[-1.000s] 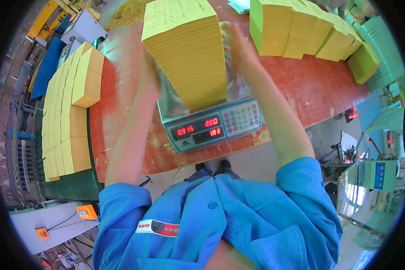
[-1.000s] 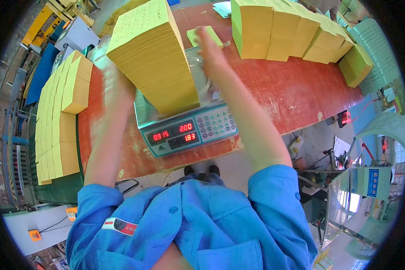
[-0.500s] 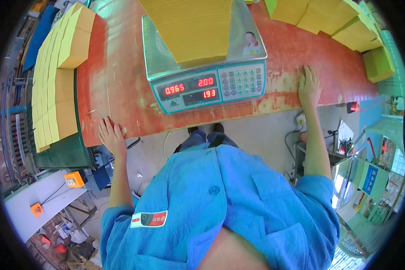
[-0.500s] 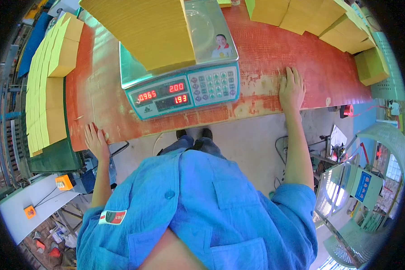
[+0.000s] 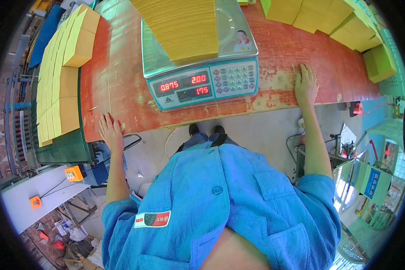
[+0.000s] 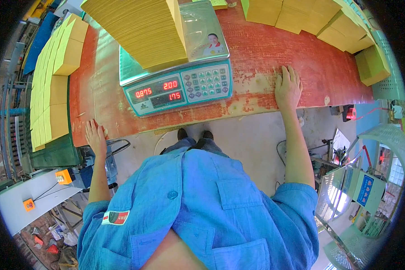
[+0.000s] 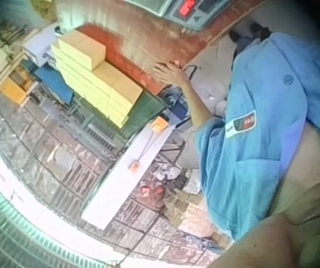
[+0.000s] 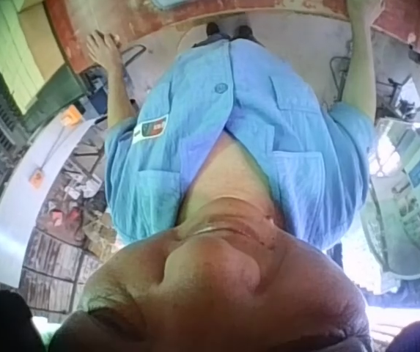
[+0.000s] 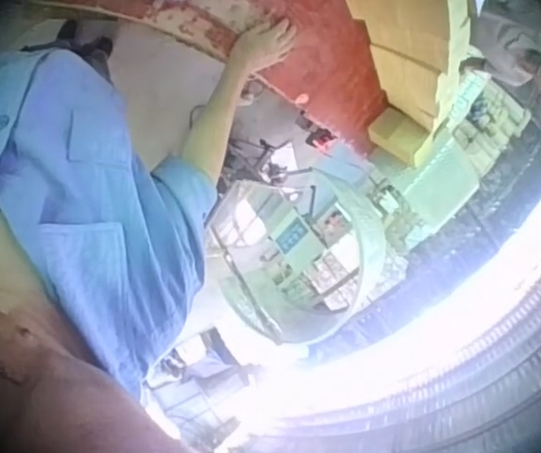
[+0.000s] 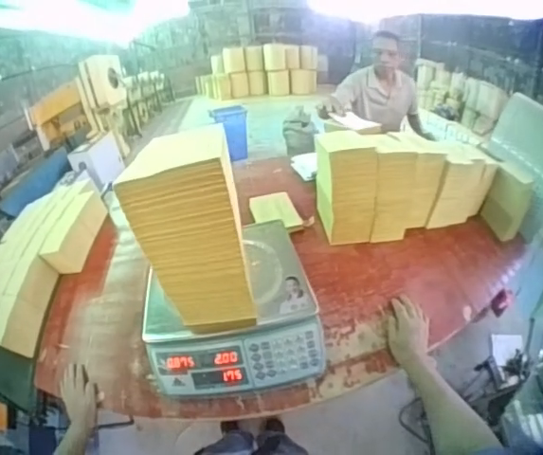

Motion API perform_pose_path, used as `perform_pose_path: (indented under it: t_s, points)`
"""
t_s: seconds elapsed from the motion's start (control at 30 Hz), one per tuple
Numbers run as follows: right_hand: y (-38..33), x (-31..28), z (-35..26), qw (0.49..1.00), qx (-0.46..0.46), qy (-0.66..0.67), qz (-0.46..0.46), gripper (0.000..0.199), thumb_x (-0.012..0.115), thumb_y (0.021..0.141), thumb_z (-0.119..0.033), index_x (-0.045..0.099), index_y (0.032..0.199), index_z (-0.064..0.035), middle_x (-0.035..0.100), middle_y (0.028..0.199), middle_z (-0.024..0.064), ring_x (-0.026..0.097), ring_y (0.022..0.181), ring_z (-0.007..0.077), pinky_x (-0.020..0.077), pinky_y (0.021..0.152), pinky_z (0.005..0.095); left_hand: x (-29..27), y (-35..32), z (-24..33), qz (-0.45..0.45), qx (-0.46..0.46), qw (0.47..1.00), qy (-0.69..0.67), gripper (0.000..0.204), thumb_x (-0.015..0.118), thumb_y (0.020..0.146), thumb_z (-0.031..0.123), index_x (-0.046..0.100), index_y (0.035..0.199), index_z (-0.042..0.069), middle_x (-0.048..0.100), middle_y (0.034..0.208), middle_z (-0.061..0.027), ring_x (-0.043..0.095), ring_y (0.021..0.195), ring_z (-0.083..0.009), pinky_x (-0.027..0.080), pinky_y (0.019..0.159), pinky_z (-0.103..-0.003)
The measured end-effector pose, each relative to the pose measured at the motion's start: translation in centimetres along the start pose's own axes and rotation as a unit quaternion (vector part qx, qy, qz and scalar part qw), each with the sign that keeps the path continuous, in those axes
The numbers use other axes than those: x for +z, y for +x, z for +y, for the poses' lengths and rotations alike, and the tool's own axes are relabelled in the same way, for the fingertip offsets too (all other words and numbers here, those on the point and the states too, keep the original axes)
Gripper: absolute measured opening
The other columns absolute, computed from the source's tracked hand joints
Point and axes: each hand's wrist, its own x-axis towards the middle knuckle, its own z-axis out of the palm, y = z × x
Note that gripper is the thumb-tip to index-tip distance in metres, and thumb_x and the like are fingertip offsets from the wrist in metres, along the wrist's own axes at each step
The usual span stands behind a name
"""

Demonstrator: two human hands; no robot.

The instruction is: The recorder is weighing and adjusting stacks of yellow paper on a digital scale in a production facility.

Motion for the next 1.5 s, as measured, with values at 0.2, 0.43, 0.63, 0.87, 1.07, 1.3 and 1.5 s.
perform_pose_path:
  t_s: [0.2,0.43,0.63,0.87,1.07,1.3,1.5]
  points:
    - [-0.1,-0.3,0.0,1.000,-0.003,-0.008,0.021,0.037,0.054,0.093,-0.025,0.057,0.127,-0.0096,0.054,0.136,0.0103,0.046,0.130,0.0307,0.0340,0.108,0.0495,0.1,2.9,-2.8,-0.053,0.050,0.990,-0.123,0.053,0.052,0.097,0.030,0.046,0.140,-0.001,0.042,0.146,-0.0219,0.041,0.134,-0.0347,0.032,0.110,-0.043]
    - [-0.2,-1.2,-0.5,0.999,0.023,0.026,0.032,0.036,0.057,0.090,-0.021,0.058,0.124,-0.0082,0.055,0.134,0.0114,0.047,0.128,0.0313,0.0343,0.107,0.0501,-1.8,4.7,1.8,-0.030,-0.132,0.887,-0.442,0.043,0.053,0.098,0.024,0.054,0.131,-0.003,0.059,0.125,-0.0145,0.056,0.114,-0.0228,0.042,0.097,-0.032]
    - [2.0,-1.1,-1.0,0.991,-0.013,0.131,0.017,0.022,0.063,0.083,-0.010,0.064,0.105,-0.0054,0.063,0.116,0.0121,0.057,0.112,0.0333,0.0456,0.094,0.0464,-0.3,4.8,4.0,0.037,-0.035,0.992,-0.114,0.044,0.054,0.096,0.022,0.052,0.132,-0.003,0.051,0.136,-0.0204,0.048,0.126,-0.0338,0.037,0.108,-0.040]
    - [16.4,1.1,-11.1,0.939,-0.173,0.292,0.056,0.008,0.062,0.083,-0.008,0.059,0.089,-0.0033,0.062,0.093,0.0153,0.061,0.090,0.0345,0.0511,0.076,0.0430,-1.1,3.8,3.4,0.031,-0.084,0.951,-0.296,0.042,0.054,0.095,0.016,0.052,0.132,-0.003,0.052,0.137,-0.0194,0.049,0.127,-0.0305,0.037,0.107,-0.038]
    - [26.7,7.1,-15.0,0.913,-0.300,0.272,0.046,0.011,0.065,0.081,-0.011,0.059,0.088,-0.0043,0.062,0.094,0.0140,0.062,0.090,0.0336,0.0515,0.074,0.0425,-3.6,-0.7,5.0,0.035,-0.221,0.866,-0.447,0.042,0.052,0.097,0.011,0.047,0.135,-0.006,0.056,0.131,-0.0193,0.054,0.122,-0.0277,0.041,0.104,-0.037]
    - [30.9,10.7,-14.6,0.909,-0.373,0.172,-0.069,0.008,0.059,0.082,-0.007,0.061,0.089,-0.0032,0.062,0.093,0.0150,0.063,0.094,0.0344,0.0529,0.080,0.0431,-5.1,-8.2,7.7,0.050,-0.274,0.893,-0.355,0.044,0.050,0.096,0.008,0.046,0.137,-0.006,0.055,0.133,-0.0215,0.056,0.120,-0.0294,0.043,0.102,-0.037]
    - [31.4,10.5,-14.8,0.902,-0.378,0.184,-0.095,0.008,0.055,0.083,-0.006,0.060,0.089,-0.0025,0.061,0.095,0.0172,0.063,0.096,0.0350,0.0528,0.081,0.0438,-3.4,-12.5,8.1,0.040,-0.339,0.883,-0.322,0.044,0.049,0.095,0.011,0.046,0.136,-0.006,0.053,0.134,-0.0228,0.056,0.118,-0.0304,0.045,0.099,-0.038]
